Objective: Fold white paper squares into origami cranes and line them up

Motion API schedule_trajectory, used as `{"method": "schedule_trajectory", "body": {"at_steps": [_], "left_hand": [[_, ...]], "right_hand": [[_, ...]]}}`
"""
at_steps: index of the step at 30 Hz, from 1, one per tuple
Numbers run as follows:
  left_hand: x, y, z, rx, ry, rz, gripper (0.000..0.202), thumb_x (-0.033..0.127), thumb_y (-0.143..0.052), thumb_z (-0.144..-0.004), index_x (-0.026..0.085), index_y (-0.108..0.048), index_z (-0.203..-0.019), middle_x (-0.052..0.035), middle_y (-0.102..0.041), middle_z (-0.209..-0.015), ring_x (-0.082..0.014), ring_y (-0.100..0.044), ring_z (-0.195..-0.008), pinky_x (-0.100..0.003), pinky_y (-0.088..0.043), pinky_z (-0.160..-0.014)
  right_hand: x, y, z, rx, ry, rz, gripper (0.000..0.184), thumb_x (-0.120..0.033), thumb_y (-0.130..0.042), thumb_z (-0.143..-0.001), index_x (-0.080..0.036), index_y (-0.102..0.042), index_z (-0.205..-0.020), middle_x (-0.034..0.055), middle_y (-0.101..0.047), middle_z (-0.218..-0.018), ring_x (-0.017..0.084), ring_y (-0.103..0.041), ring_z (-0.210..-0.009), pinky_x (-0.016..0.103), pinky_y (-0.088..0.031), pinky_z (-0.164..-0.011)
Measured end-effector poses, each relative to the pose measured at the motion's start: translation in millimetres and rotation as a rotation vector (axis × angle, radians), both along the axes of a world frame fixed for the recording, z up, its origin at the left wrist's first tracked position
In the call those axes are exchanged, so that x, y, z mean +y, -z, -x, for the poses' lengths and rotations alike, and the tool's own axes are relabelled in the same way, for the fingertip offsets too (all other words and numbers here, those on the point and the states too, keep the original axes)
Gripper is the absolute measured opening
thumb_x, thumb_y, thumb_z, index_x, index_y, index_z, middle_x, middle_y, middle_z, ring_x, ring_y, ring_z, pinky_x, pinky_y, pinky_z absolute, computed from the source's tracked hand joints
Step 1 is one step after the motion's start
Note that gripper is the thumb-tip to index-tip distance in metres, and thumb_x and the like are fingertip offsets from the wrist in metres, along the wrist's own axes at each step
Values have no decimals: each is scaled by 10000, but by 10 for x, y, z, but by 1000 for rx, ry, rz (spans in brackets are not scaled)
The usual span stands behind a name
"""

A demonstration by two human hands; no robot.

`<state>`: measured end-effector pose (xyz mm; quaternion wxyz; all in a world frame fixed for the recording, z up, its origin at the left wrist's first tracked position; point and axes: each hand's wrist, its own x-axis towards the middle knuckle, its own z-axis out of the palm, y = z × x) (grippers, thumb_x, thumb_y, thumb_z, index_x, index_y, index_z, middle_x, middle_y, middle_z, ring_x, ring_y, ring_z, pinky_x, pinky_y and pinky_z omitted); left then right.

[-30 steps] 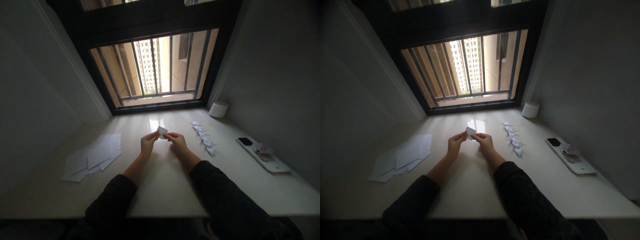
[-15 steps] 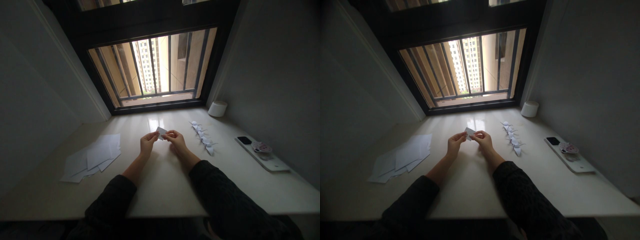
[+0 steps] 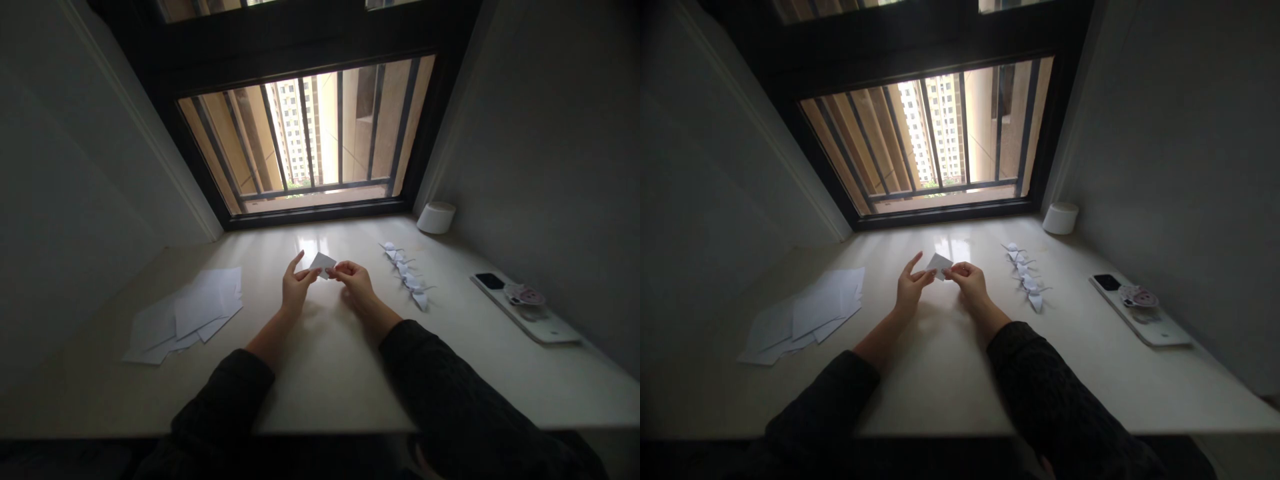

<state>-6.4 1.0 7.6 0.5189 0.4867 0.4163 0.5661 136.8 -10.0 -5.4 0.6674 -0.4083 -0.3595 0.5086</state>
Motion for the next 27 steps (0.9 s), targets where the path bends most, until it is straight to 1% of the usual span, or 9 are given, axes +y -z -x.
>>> {"method": "schedule_trajectory", "body": {"at_steps": [1, 2, 4, 6, 8, 15, 18, 21, 27], "left_hand": [[3, 4, 2, -1, 11, 21, 766, 335, -804, -579, 174, -521, -1272, -53, -720, -763, -154, -641, -700, -318, -496, -746], [8, 10, 5, 3, 26, 47, 704, 346, -806, -571, 157, -575, -1209, -70, -721, -790, -163, -647, -719, -319, -497, -747], [19, 25, 10, 27, 61, 95, 506, 379, -793, -579, 127, -680, -1003, -99, -717, -833, -181, -653, -760, -315, -496, -746], [27, 36, 14, 53, 88, 120, 375, 406, -771, -602, 121, -712, -838, -104, -713, -827, -186, -652, -779, -310, -494, -754], [32, 38, 19, 64, 101, 133, 336, 416, -759, -615, 126, -716, -780, -97, -710, -806, -185, -650, -787, -310, -492, -767], [44, 24, 33, 0, 135, 195, 315, 390, -778, -586, 134, -725, -760, -93, -710, -806, -186, -655, -786, -330, -497, -796], [48, 25, 32, -18, 130, 226, 324, 394, -786, -569, 132, -724, -750, -99, -711, -804, -194, -660, -779, -339, -497, -795], [47, 23, 29, -22, 134, 238, 352, 414, -785, -565, 127, -724, -760, -114, -711, -820, -220, -663, -809, -344, -503, -789], [34, 9, 33, -24, 180, 253, 397, 447, -764, -596, 122, -723, -822, -158, -707, -896, -276, -656, -902, -368, -504, -802]], "right_hand": [[-1, 0, 0, 3, 6, -8, 379, -389, -840, -449, -186, -580, -634, 1, -652, -584, 153, -619, -573, 293, -469, -631], [-3, -1, 1, 6, 10, -17, 380, -393, -840, -452, -189, -575, -633, -3, -648, -576, 152, -617, -570, 294, -471, -635], [-8, -4, 2, 10, 9, -31, 384, -402, -838, -458, -193, -569, -635, -5, -646, -577, 153, -615, -572, 300, -477, -644], [-13, -7, 3, 8, 1, -43, 388, -413, -836, -463, -196, -566, -638, -4, -647, -587, 157, -617, -579, 307, -483, -652], [-17, -10, 4, 3, -1, -51, 393, -419, -836, -462, -198, -564, -640, -5, -646, -593, 160, -617, -585, 310, -486, -656], [-14, -10, 1, -14, 14, -33, 436, -456, -833, -439, -203, -535, -634, -1, -644, -586, 172, -624, -601, 318, -484, -661], [1, -6, -13, -43, 22, -1, 471, -480, -827, -426, -206, -507, -637, 12, -660, -605, 193, -645, -624, 312, -472, -636], [21, 3, -35, -73, 33, 28, 503, -508, -817, -421, -210, -482, -649, 26, -673, -627, 208, -657, -636, 305, -458, -605], [48, 20, -71, -86, 32, 49, 482, -459, -823, -443, -211, -472, -662, 8, -656, -598, 189, -646, -595, 270, -412, -553]]}}
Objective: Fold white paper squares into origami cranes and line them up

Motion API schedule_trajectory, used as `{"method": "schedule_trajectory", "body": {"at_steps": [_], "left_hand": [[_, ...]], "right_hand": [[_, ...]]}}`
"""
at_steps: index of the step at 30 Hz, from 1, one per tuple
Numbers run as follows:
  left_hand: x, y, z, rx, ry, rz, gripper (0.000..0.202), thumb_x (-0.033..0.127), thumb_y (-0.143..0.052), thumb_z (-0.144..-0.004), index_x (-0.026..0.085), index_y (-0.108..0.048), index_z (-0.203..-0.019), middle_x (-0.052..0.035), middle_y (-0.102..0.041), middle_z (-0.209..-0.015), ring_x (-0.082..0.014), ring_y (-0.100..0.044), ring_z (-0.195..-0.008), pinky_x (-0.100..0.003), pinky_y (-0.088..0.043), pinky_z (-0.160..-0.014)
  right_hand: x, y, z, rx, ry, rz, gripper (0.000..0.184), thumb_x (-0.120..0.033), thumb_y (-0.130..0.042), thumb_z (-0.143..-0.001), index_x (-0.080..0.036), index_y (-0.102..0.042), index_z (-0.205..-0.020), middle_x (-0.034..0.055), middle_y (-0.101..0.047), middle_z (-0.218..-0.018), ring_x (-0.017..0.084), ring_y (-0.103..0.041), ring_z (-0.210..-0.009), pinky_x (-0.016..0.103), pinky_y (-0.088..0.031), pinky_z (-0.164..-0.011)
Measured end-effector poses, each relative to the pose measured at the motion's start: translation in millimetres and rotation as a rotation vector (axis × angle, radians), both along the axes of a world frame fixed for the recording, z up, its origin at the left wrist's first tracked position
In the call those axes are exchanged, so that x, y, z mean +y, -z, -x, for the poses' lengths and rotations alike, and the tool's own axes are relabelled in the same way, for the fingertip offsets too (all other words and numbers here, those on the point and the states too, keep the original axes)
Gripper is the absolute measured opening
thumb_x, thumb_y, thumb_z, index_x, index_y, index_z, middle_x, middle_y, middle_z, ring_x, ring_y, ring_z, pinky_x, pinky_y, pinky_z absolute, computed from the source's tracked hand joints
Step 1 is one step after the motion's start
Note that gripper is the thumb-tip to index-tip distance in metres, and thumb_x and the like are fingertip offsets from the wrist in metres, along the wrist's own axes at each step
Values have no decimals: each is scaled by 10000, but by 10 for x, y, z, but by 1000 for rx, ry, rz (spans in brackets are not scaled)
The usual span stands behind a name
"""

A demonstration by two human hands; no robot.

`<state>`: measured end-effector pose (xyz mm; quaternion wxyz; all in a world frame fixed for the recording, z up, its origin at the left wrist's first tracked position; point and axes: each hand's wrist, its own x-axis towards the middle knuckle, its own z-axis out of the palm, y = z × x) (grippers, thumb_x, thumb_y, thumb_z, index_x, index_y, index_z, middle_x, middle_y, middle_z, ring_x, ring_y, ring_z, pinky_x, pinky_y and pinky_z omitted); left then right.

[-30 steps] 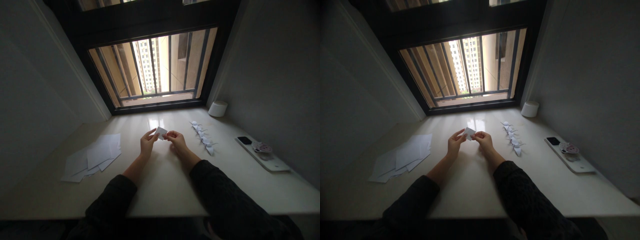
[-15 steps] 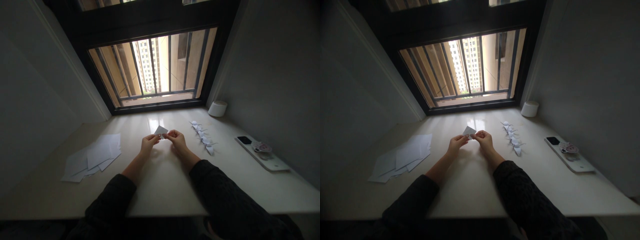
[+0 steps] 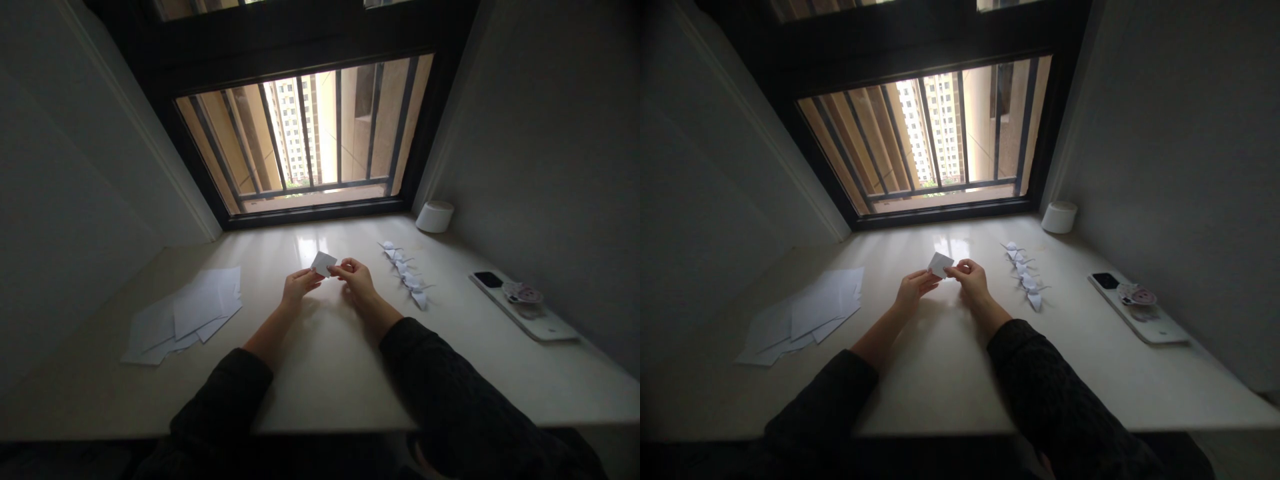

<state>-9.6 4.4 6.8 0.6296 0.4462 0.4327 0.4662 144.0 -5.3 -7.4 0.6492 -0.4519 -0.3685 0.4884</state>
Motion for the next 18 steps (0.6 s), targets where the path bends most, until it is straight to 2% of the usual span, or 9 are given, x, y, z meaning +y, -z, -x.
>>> {"method": "schedule_trajectory", "body": {"at_steps": [5, 8, 14, 18], "left_hand": [[5, -23, 19, 5, 55, -34, 394, 451, -708, -661, 134, -693, -893, -142, -698, -962, -283, -644, -962, -369, -499, -788], [21, -31, 34, 48, 39, -70, 422, 492, -684, -678, 141, -685, -914, -135, -699, -945, -278, -650, -942, -353, -505, -749], [44, 22, 51, 207, -27, -186, 402, 511, -712, -641, 137, -713, -789, -110, -704, -780, -243, -662, -837, -304, -499, -675], [38, 36, 44, 185, -34, -170, 374, 498, -723, -629, 142, -720, -745, -105, -707, -756, -235, -667, -802, -286, -487, -639]], "right_hand": [[20, 47, -14, 17, 25, -45, 457, -429, -825, -465, -205, -495, -689, -13, -641, -570, 170, -634, -580, 274, -433, -587], [24, 72, -16, 5, 38, -69, 450, -441, -818, -479, -204, -505, -698, -9, -651, -583, 169, -635, -581, 291, -457, -621], [3, 63, 0, -30, -35, -104, 431, -443, -814, -497, -213, -515, -704, 12, -672, -629, 185, -641, -603, 327, -493, -649], [16, 59, 5, -29, -38, -84, 460, -462, -814, -475, -222, -483, -687, 8, -671, -621, 184, -635, -588, 333, -496, -648]]}}
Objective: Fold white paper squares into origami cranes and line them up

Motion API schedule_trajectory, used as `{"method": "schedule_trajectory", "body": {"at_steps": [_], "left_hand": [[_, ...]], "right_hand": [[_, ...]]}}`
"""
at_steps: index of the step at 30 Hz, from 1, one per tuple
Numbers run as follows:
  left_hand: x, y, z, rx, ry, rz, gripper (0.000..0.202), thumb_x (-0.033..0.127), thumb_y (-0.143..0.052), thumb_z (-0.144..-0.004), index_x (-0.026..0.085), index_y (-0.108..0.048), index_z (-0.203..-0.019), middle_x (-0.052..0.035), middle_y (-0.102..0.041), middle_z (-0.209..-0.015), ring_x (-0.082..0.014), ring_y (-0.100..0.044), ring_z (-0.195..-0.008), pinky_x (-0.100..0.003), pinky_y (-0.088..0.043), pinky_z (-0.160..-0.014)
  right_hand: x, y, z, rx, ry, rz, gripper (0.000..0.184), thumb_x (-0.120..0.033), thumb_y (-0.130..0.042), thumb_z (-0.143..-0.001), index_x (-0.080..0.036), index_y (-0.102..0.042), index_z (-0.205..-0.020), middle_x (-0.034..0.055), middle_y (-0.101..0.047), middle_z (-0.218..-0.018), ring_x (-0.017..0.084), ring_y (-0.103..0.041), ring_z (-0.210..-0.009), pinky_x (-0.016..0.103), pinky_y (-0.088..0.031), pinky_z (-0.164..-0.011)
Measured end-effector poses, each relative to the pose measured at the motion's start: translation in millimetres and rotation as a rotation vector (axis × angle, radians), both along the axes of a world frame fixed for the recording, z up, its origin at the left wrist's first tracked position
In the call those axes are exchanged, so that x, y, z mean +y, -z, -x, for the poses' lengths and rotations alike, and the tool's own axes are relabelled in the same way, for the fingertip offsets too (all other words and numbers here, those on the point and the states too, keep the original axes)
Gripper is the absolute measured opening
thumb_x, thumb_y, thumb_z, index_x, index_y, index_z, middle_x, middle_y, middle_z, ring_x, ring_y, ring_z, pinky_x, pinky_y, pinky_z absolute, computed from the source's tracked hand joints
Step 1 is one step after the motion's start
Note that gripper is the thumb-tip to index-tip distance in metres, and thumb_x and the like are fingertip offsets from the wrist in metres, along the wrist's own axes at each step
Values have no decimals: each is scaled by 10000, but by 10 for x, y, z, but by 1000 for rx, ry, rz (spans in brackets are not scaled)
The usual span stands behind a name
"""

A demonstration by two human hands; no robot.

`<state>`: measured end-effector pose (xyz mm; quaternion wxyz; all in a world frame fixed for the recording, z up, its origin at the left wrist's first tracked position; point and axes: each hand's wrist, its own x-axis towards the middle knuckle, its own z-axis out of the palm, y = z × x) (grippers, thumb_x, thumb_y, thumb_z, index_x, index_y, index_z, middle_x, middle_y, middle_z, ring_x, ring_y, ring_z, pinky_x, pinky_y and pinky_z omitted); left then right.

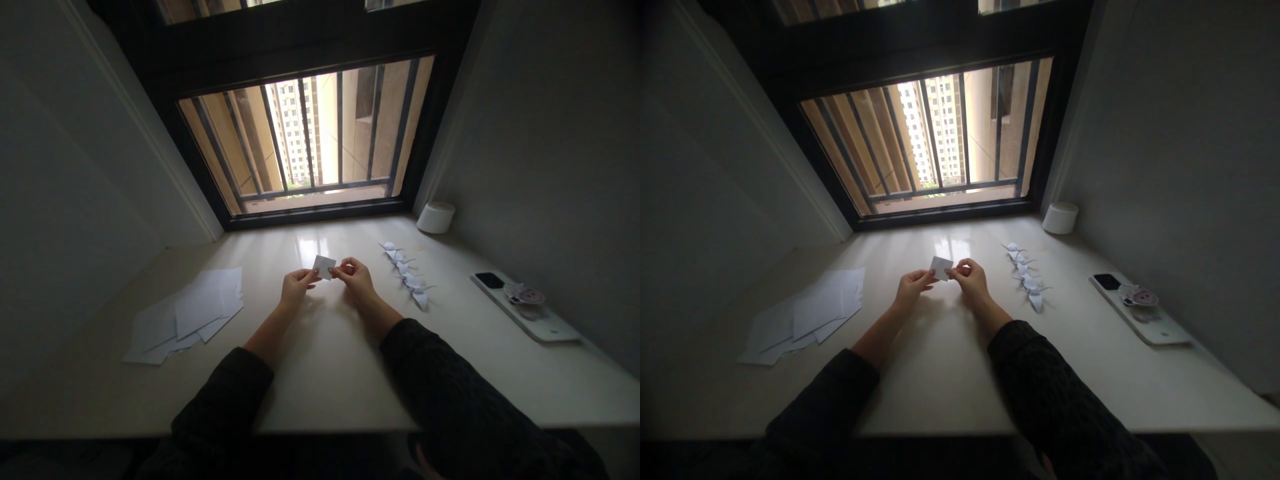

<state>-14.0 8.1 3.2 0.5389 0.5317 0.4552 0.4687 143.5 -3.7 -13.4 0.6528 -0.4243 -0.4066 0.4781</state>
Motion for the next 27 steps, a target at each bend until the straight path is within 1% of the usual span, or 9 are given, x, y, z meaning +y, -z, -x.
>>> {"method": "schedule_trajectory", "body": {"at_steps": [4, 7, 11, 13, 15, 18, 22, 24, 27], "left_hand": [[-7, -6, -6, 22, -6, -11, 379, 504, -710, -640, 141, -727, -748, -109, -711, -743, -237, -672, -778, -287, -480, -625], [-6, -6, 18, 156, -81, -152, 359, 512, -680, -671, 166, -736, -746, -90, -712, -716, -228, -665, -736, -285, -460, -620], [-40, -28, 55, 360, -238, -369, 243, 477, -680, -691, 257, -747, -767, -45, -727, -782, -213, -639, -720, -291, -432, -665], [-79, -56, 55, 364, -278, -409, 180, 444, -709, -673, 298, -747, -771, -30, -731, -828, -225, -637, -761, -300, -428, -704], [-121, -91, 42, 334, -290, -427, 151, 401, -739, -651, 322, -746, -779, -21, -731, -864, -238, -640, -821, -302, -425, -735], [-159, -137, 19, 307, -279, -445, 168, 334, -770, -625, 338, -743, -791, -13, -728, -885, -242, -642, -864, -299, -430, -749], [-144, -160, 10, 255, -272, -478, 213, 296, -775, -625, 330, -739, -833, -14, -713, -968, -239, -629, -957, -322, -433, -857], [-127, -155, 12, 257, -268, -462, 293, 300, -780, -621, 328, -726, -908, -18, -707, -994, -239, -629, -970, -333, -432, -882], [-115, -140, 17, 309, -201, -430, 510, 319, -797, -599, 343, -657, -1089, -15, -716, -929, -238, -650, -922, -344, -448, -867]], "right_hand": [[12, 4, -7, 4, 10, 0, 472, -470, -809, -475, -224, -467, -688, -1, -673, -614, 181, -637, -576, 329, -489, -651], [14, -3, -28, -28, -7, 7, 437, -473, -769, -555, -216, -533, -819, 5, -677, -632, 185, -655, -619, 307, -476, -644], [7, -37, -48, -66, 15, 38, 495, -516, -681, -654, -220, -563, -1032, 16, -686, -724, 165, -651, -633, 273, -458, -593], [-10, -65, -44, -101, 28, 3, 522, -520, -682, -651, -230, -578, -1073, -5, -664, -677, 155, -629, -609, 278, -467, -598], [-34, -93, -35, -113, -15, -54, 553, -498, -705, -636, -238, -586, -1110, -17, -650, -640, 160, -625, -628, 300, -489, -652], [-50, -107, -27, -139, -102, -111, 494, -459, -722, -634, -227, -638, -1062, 13, -684, -719, 187, -646, -737, 341, -493, -754], [-9, -59, -44, -234, -87, -146, 304, -410, -737, -624, -224, -711, -863, 35, -707, -822, 198, -648, -787, 349, -485, -791], [15, -30, -57, -253, -61, -166, 258, -391, -736, -626, -234, -720, -830, 34, -713, -842, 194, -648, -777, 351, -485, -795], [31, -7, -72, -280, -32, -182, 245, -379, -735, -627, -243, -726, -831, 35, -720, -847, 201, -651, -776, 364, -484, -800]]}}
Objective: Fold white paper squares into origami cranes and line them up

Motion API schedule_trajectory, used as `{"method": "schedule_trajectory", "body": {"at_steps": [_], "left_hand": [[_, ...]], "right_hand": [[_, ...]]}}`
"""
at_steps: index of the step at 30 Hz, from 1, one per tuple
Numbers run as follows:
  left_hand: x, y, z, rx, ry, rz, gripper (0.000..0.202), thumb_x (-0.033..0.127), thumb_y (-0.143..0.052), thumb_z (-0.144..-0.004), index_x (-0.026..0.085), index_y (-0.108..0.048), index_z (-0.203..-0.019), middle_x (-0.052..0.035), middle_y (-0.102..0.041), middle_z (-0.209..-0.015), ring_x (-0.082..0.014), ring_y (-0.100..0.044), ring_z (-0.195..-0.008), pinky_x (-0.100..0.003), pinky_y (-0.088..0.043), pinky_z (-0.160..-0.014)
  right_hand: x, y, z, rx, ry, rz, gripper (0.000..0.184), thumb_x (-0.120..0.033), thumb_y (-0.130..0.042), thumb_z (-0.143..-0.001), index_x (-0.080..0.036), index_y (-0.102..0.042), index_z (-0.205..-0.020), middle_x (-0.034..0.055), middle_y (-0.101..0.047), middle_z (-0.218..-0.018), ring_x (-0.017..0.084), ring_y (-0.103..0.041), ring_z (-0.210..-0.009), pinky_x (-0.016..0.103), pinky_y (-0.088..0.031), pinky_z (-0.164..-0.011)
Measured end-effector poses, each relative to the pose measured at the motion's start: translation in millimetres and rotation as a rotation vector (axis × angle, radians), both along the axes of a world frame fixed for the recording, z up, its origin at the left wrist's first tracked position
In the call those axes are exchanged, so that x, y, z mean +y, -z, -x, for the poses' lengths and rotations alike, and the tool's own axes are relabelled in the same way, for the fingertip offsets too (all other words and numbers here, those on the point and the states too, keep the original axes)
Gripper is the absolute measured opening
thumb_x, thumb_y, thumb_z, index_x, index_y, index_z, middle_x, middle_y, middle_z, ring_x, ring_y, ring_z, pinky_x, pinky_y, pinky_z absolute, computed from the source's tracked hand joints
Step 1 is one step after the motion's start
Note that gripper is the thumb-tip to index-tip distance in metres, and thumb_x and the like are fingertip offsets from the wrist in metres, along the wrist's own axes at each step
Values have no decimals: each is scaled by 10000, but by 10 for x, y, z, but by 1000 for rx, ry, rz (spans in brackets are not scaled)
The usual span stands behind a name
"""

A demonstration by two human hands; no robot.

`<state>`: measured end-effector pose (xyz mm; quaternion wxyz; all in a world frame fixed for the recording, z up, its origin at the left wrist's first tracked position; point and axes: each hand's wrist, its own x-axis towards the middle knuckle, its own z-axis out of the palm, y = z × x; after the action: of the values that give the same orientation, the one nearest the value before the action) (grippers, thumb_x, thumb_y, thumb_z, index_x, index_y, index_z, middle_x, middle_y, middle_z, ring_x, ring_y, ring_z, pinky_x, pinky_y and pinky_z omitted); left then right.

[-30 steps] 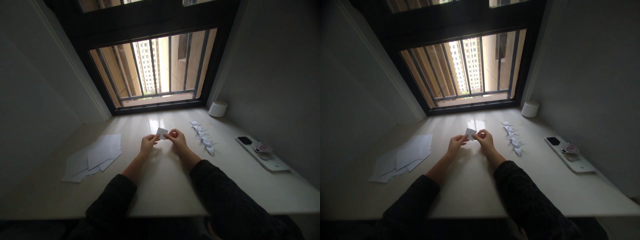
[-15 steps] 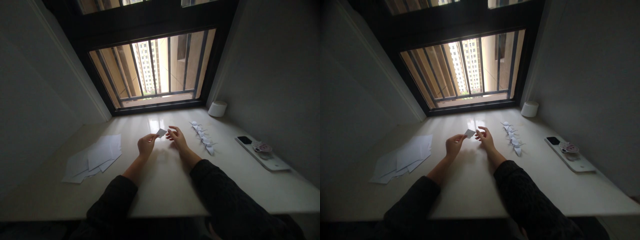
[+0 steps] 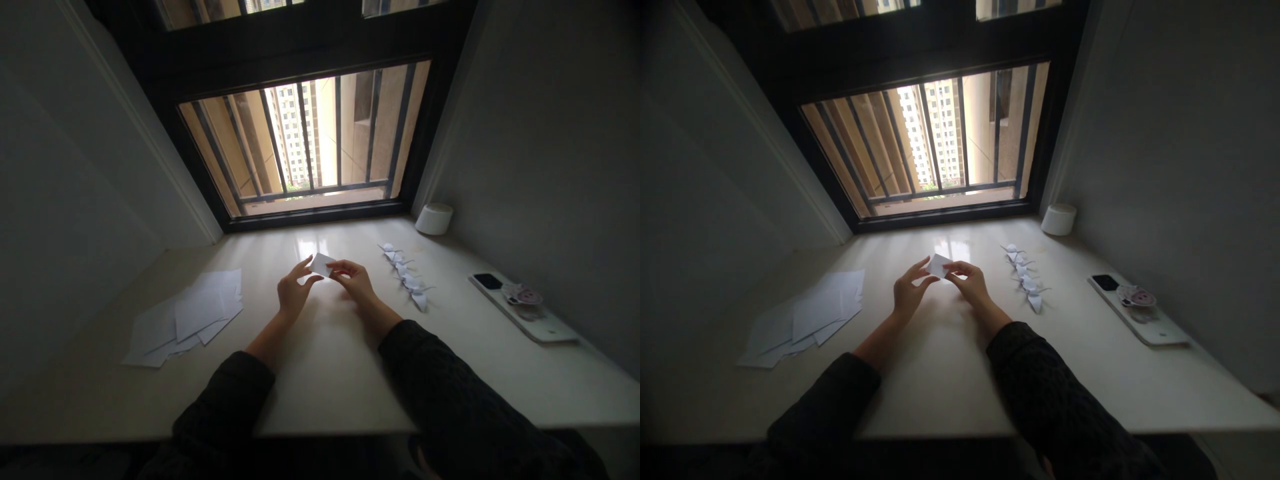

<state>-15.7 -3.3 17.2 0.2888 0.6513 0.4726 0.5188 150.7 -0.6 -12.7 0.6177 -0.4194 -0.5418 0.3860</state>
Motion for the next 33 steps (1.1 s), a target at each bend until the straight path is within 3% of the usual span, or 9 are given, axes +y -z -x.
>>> {"method": "schedule_trajectory", "body": {"at_steps": [2, 5, 15, 23, 28, 33], "left_hand": [[3, 14, 3, 44, 53, 5, 556, 334, -792, -606, 342, -629, -1137, -13, -719, -886, -233, -658, -892, -343, -461, -849], [21, 47, 7, 44, 78, -8, 400, 366, -751, -657, 304, -686, -1047, -34, -720, -910, -226, -662, -849, -345, -481, -822], [116, 185, -28, -283, 163, 47, 307, 326, -752, -651, 197, -729, -928, -59, -725, -924, -229, -675, -856, -368, -514, -850], [101, 198, -45, -287, 130, 37, 310, 326, -741, -666, 191, -721, -944, -54, -722, -919, -234, -681, -849, -383, -525, -852], [85, 202, -39, -222, 52, 9, 309, 336, -736, -671, 217, -717, -955, -44, -700, -1000, -251, -661, -936, -390, -502, -897], [82, 191, -49, -237, 51, 1, 316, 327, -731, -679, 215, -711, -973, -40, -706, -983, -242, -666, -911, -379, -506, -879]], "right_hand": [[1, 4, -8, -16, 2, 0, 246, -383, -733, -631, -246, -725, -835, 36, -721, -853, 208, -652, -785, 372, -483, -803], [2, 3, -16, -30, -16, -2, 244, -387, -732, -640, -246, -723, -839, 38, -719, -865, 213, -653, -804, 372, -482, -796], [-34, -28, 25, -13, 24, -3, 235, -409, -756, -621, -225, -728, -764, 48, -723, -800, 206, -647, -763, 329, -470, -716], [-17, 10, 91, 144, -19, 25, 220, -411, -757, -626, -214, -713, -714, 36, -716, -747, 200, -655, -714, 321, -494, -680], [-83, -34, 148, 170, 10, 54, 277, -410, -782, -587, -202, -717, -758, 49, -720, -764, 210, -661, -736, 334, -511, -698], [-119, -88, 172, 272, 1, 76, 236, -394, -769, -605, -196, -707, -716, 37, -708, -693, 191, -655, -686, 339, -506, -709]]}}
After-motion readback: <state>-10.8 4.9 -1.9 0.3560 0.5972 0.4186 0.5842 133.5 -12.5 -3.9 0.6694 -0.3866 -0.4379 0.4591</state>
